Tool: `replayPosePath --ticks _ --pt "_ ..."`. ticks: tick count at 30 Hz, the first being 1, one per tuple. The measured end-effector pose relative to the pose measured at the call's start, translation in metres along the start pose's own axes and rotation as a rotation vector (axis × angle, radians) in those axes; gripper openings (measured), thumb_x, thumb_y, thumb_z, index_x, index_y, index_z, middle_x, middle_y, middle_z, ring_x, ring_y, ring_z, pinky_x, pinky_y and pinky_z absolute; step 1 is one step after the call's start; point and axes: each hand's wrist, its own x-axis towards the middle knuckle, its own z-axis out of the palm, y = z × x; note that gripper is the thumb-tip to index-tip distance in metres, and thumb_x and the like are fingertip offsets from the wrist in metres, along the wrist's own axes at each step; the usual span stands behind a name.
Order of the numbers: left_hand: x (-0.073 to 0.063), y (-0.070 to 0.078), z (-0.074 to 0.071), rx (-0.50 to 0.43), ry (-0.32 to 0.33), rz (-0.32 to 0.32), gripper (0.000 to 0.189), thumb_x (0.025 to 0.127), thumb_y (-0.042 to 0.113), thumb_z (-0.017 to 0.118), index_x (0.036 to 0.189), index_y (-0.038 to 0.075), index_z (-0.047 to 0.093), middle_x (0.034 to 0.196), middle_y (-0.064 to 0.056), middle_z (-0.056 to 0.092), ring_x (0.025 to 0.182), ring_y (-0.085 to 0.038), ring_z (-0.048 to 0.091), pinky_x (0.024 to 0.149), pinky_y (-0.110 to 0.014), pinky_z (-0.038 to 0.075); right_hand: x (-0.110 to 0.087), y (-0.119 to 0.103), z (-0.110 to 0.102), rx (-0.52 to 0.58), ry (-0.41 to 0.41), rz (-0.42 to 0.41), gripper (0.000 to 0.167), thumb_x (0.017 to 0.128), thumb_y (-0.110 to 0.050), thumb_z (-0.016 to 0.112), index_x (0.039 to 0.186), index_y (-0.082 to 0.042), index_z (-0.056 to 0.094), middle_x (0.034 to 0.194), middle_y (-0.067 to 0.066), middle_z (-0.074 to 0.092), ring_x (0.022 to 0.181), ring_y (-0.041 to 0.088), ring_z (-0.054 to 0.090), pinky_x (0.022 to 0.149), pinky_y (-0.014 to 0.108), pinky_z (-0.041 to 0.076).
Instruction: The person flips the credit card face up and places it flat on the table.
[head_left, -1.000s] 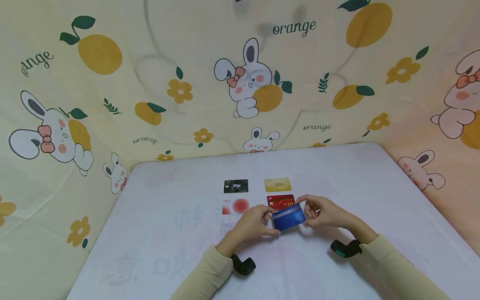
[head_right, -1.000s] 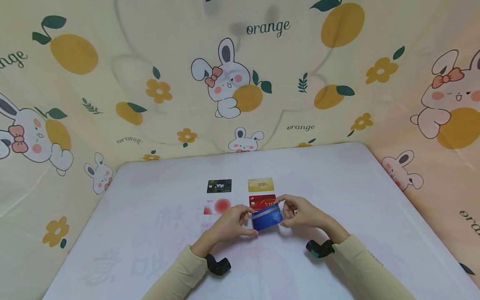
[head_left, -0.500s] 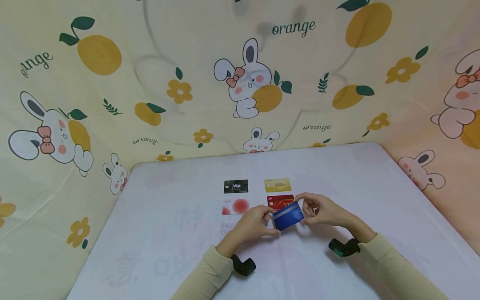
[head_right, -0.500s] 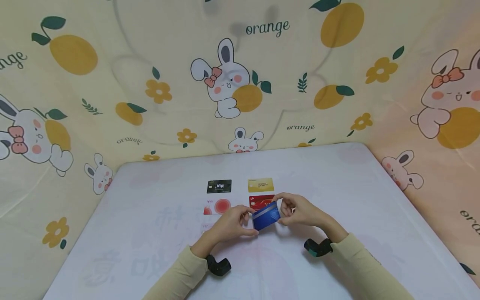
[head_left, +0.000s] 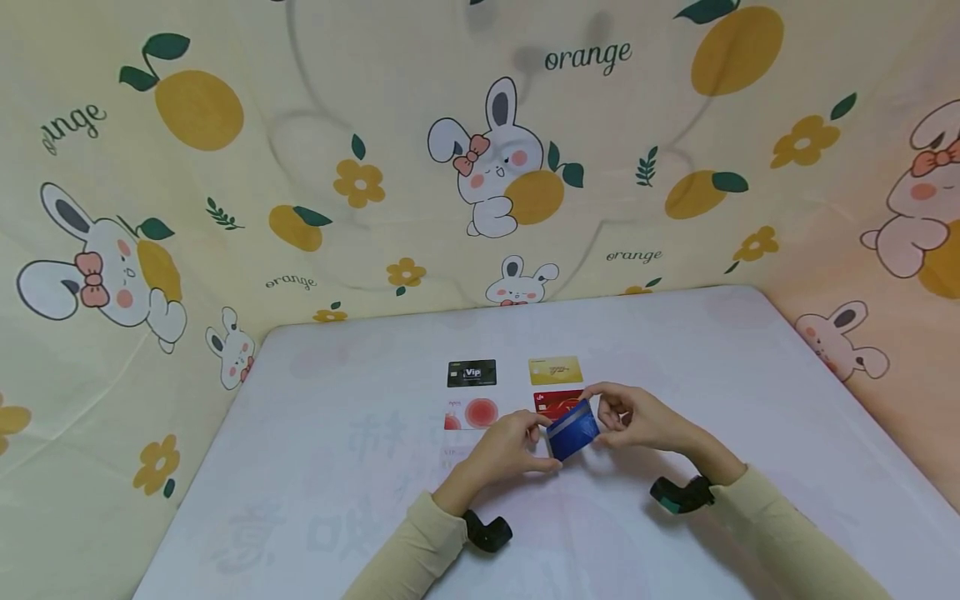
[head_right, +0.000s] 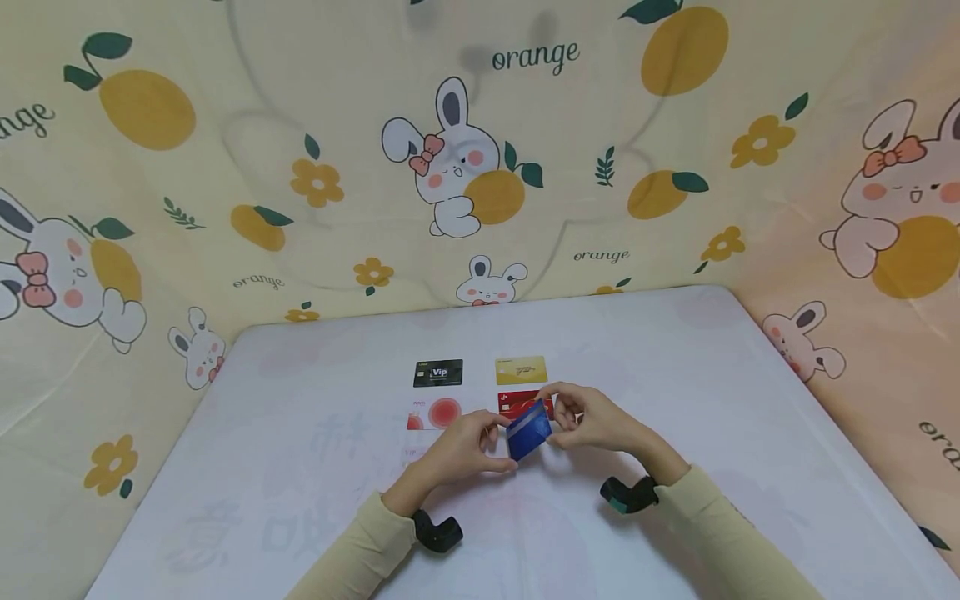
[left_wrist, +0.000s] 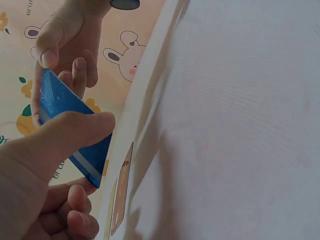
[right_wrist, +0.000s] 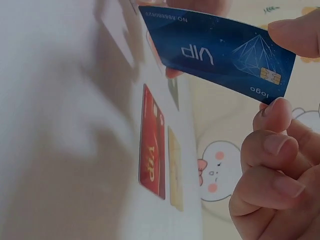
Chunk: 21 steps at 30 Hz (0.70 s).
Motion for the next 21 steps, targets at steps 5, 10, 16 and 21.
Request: replayPosePath --ticks 5,10,16,21 --pt "-0.0002 0.0007 0.0001 -0.001 0.007 0.023 0.057 0.073 0.036 0.083 0.12 0.01 0.064 0.082 -0.001 0.057 0.072 -0.002 0.044 0.062 -0.014 0.036 0.0023 -0.0048 0.0021 0.013 0.005 0.009 0.049 0.072 0.002 0.075 0.117 0.002 0.055 0.069 0.012 0.046 0.061 0.003 0.045 0.054 0.02 0.038" --pt "0.0 0.0008 0.0009 -0.002 0.012 0.035 0.054 0.074 0.034 0.082 0.119 0.009 0.064 0.081 -0.001 0.057 0.071 -0.002 0.043 0.061 -0.014 0.035 0.0051 -0.0069 0.0051 0.03 -0.001 0.027 0.049 0.073 0.0 0.075 0.117 0.001 0.055 0.069 0.01 0.046 0.062 0.002 0.045 0.055 0.021 0.039" --pt "-0.0006 0.0002 0.0017 -0.005 0.013 0.049 0.05 0.076 0.031 0.081 0.118 0.008 0.065 0.081 -0.001 0.057 0.071 -0.002 0.043 0.061 -0.014 0.036 0.0071 -0.0078 0.0075 0.048 -0.01 0.031 0.048 0.073 0.0 0.075 0.117 0.003 0.055 0.07 0.009 0.046 0.063 0.003 0.045 0.055 0.021 0.039" --pt "-0.0016 -0.0013 -0.0012 -0.026 0.02 0.05 0.051 0.076 0.031 0.081 0.119 0.01 0.064 0.089 -0.004 0.059 0.078 -0.007 0.048 0.066 -0.013 0.038 0.0082 -0.0077 0.0077 0.065 -0.015 0.02 0.047 0.073 0.001 0.075 0.116 0.001 0.056 0.069 0.011 0.045 0.062 0.004 0.044 0.054 0.021 0.038"
